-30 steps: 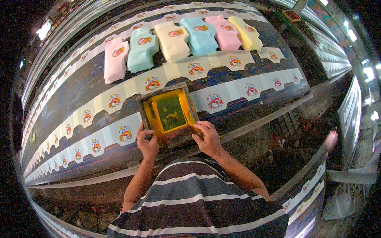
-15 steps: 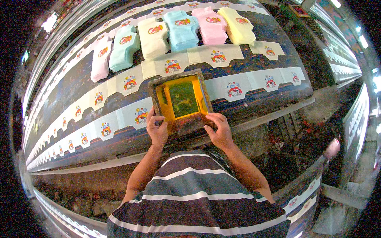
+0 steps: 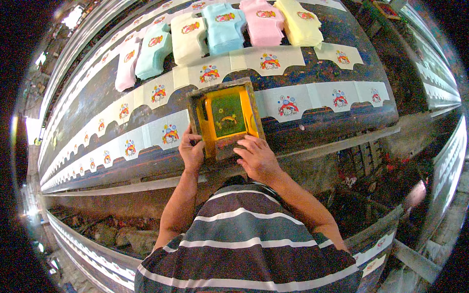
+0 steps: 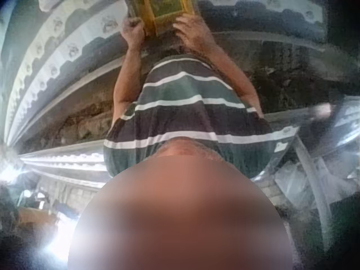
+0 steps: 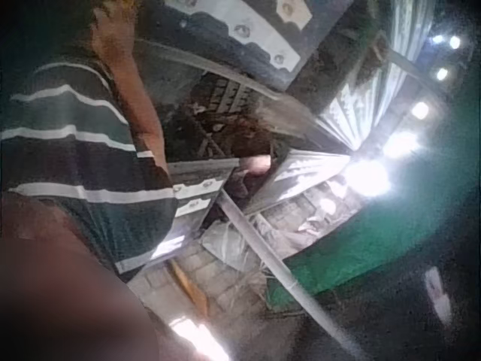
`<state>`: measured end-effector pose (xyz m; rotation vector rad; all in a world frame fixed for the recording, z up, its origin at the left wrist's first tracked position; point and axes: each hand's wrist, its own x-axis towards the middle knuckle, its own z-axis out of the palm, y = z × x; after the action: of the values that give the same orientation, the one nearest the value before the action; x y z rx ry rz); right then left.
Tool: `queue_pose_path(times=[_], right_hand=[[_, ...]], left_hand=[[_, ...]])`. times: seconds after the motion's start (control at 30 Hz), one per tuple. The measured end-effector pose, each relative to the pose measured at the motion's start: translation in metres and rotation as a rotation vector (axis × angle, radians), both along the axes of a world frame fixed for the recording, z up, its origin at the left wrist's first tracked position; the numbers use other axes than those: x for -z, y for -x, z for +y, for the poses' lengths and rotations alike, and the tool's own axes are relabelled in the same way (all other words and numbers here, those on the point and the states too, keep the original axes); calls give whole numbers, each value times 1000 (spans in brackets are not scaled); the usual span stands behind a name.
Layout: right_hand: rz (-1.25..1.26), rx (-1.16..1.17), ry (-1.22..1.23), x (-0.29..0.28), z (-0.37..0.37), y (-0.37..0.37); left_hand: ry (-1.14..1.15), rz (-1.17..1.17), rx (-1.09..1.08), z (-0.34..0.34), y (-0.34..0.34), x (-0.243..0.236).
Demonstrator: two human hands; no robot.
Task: The person repeatedly rubs a small yellow and green printing block onto a moving conveyor belt of folded fabric items. The person holds the block with both hands and applies pressure to transfer a pattern onto each item as it passes underneath.
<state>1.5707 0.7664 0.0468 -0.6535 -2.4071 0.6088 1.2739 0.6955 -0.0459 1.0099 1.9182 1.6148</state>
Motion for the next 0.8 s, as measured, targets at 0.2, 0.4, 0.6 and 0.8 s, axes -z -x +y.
queue_pose_path(times=[0.2, 0.4, 0.6, 0.8], right_hand=[[-145, -120, -93, -9, 17, 30], [-248, -131, -53, -14, 28, 40], [-228, -183, -52, -32, 28, 37], [-182, -144, -199, -2, 35, 48]], left_hand=[[-88, 30, 34, 0, -3, -5], [-72, -45, 34, -2, -3, 10], [-155, 34, -24, 7, -16, 9], [-122, 30, -34, 8, -17, 4]])
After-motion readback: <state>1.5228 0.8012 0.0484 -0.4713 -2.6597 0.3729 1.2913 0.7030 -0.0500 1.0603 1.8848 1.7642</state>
